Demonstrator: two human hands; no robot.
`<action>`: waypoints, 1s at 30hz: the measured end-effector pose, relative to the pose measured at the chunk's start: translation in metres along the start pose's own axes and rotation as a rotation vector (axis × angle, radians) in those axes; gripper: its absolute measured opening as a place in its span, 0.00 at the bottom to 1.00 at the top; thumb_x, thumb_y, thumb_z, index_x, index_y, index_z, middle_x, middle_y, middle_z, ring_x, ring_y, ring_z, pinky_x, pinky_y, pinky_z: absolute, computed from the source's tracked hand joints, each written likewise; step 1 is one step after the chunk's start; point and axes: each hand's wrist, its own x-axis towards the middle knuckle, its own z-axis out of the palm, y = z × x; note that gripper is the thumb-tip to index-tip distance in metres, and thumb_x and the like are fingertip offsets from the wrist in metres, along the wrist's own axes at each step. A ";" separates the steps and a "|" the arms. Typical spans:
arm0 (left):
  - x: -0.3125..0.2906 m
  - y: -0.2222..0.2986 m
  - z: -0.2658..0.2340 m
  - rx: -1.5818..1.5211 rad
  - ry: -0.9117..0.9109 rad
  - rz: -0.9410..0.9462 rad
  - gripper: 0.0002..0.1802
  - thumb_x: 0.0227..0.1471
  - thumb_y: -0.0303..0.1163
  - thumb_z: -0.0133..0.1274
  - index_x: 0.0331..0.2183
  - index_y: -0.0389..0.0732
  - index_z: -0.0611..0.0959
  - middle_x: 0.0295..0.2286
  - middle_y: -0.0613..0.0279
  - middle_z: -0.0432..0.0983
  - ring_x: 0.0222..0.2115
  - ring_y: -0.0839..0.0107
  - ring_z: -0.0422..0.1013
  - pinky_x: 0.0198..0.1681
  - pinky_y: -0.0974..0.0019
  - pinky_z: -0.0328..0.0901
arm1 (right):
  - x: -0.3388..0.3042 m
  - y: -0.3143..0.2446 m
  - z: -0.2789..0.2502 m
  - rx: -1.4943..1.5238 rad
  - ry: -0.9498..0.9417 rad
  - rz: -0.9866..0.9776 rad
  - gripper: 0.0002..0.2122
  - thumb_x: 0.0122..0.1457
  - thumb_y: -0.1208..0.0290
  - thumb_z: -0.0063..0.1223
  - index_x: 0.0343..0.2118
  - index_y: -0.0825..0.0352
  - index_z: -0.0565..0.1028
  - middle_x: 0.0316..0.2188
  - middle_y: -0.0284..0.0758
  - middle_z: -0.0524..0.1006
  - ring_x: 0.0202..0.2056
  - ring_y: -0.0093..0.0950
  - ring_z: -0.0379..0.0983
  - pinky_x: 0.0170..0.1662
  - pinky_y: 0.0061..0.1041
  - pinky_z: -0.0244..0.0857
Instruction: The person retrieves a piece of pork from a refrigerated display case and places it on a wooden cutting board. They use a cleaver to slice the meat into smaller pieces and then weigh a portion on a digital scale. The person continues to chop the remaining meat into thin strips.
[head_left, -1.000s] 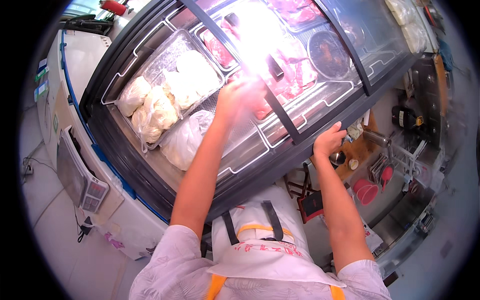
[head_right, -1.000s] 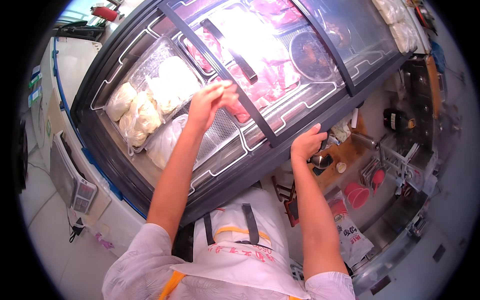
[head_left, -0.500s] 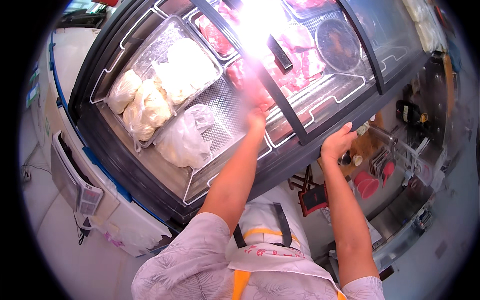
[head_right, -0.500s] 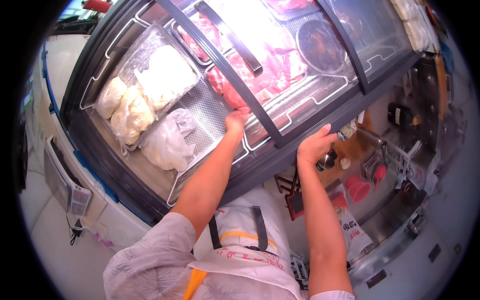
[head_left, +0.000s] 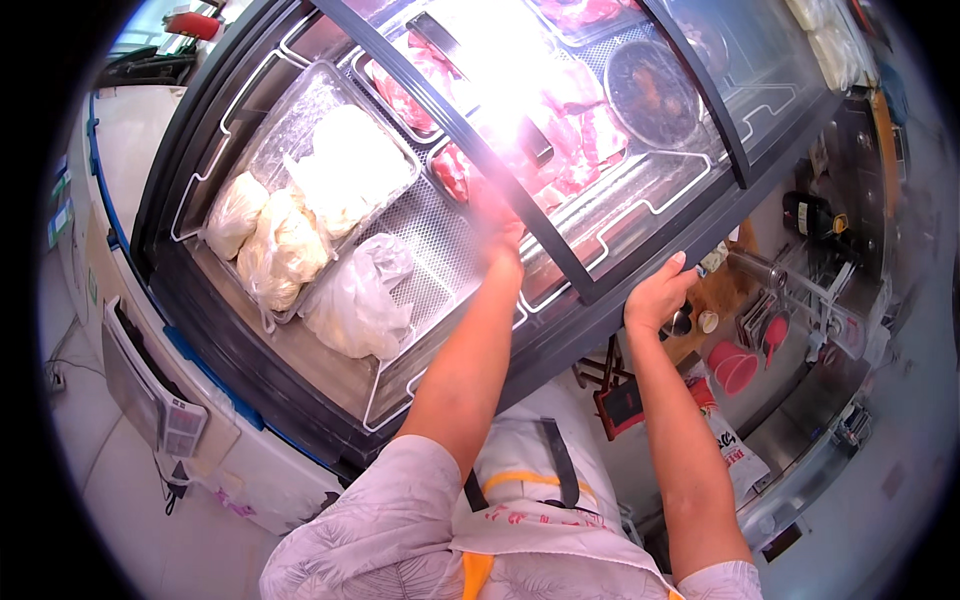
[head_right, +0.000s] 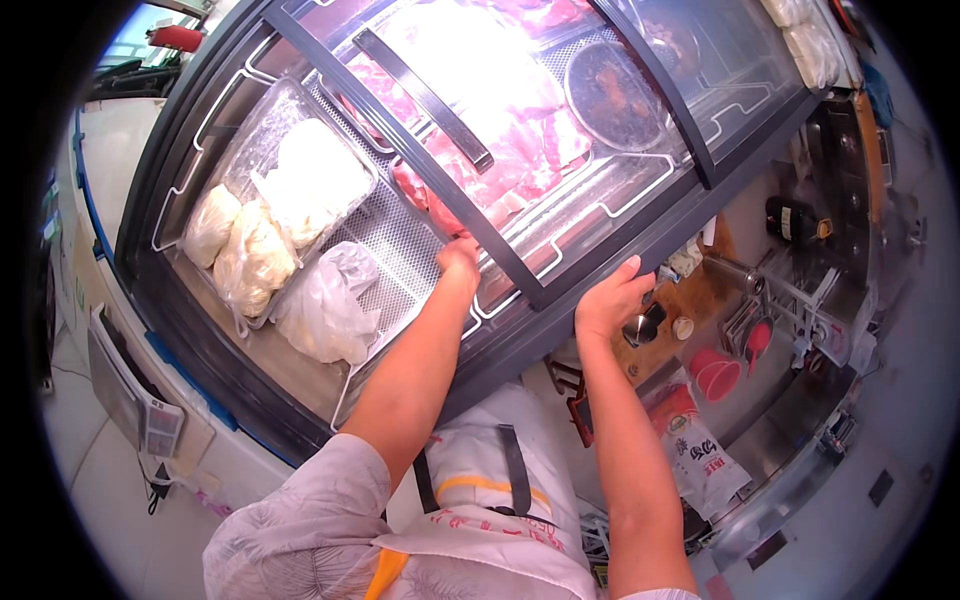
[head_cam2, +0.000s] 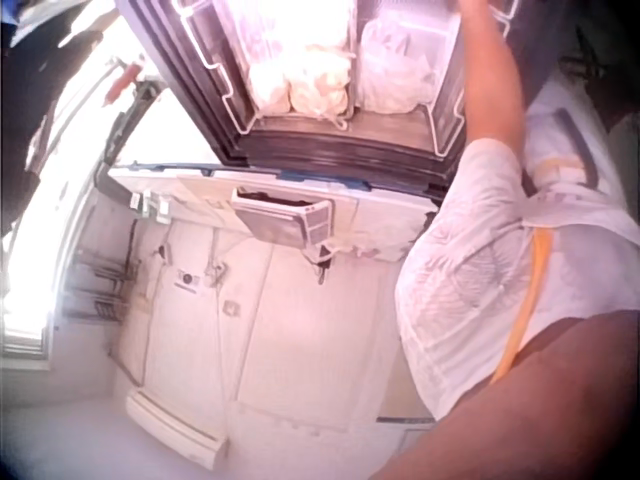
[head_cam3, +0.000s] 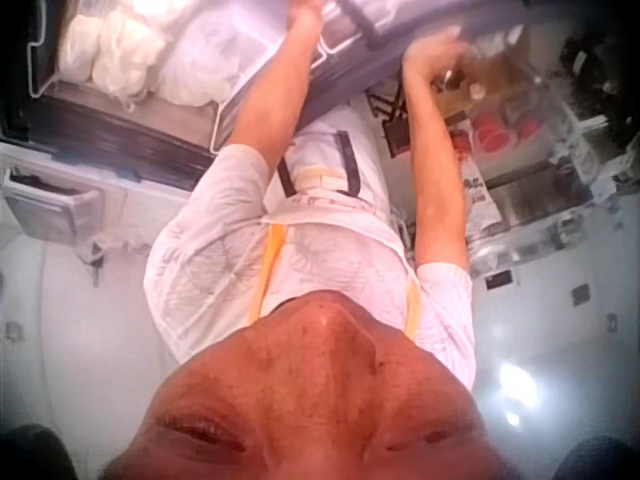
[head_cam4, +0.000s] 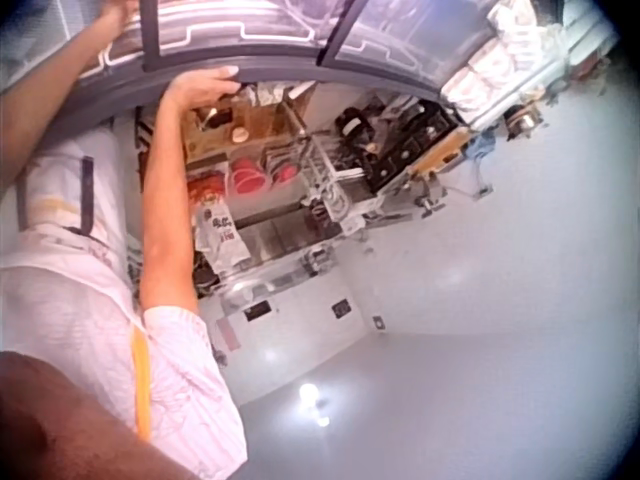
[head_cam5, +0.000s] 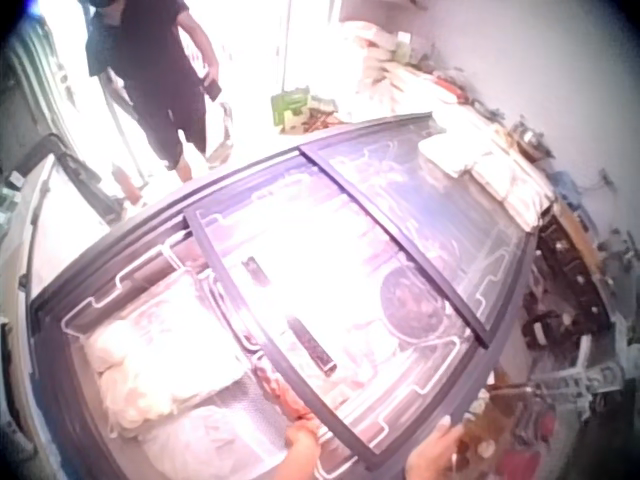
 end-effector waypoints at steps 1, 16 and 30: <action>0.003 -0.002 0.000 0.174 0.023 0.091 0.15 0.51 0.22 0.66 0.41 0.27 0.84 0.40 0.55 0.82 0.34 0.66 0.81 0.33 0.65 0.75 | -0.001 -0.002 0.001 0.026 0.006 -0.017 0.26 0.77 0.52 0.35 0.53 0.77 0.67 0.47 0.59 0.79 0.48 0.57 0.75 0.52 0.49 0.66; -0.034 0.066 0.042 -0.243 -0.098 0.267 0.13 0.53 0.24 0.65 0.40 0.29 0.84 0.37 0.57 0.83 0.33 0.67 0.80 0.35 0.65 0.75 | -0.002 -0.003 0.000 0.025 0.002 -0.017 0.26 0.77 0.51 0.35 0.54 0.76 0.68 0.47 0.59 0.79 0.48 0.57 0.76 0.52 0.49 0.67; -0.055 0.072 0.050 -0.279 -0.119 0.288 0.12 0.53 0.24 0.64 0.40 0.30 0.84 0.36 0.58 0.83 0.32 0.68 0.80 0.35 0.66 0.74 | -0.003 -0.008 -0.005 0.049 -0.034 -0.019 0.26 0.77 0.52 0.35 0.56 0.77 0.63 0.48 0.61 0.77 0.49 0.59 0.74 0.53 0.52 0.66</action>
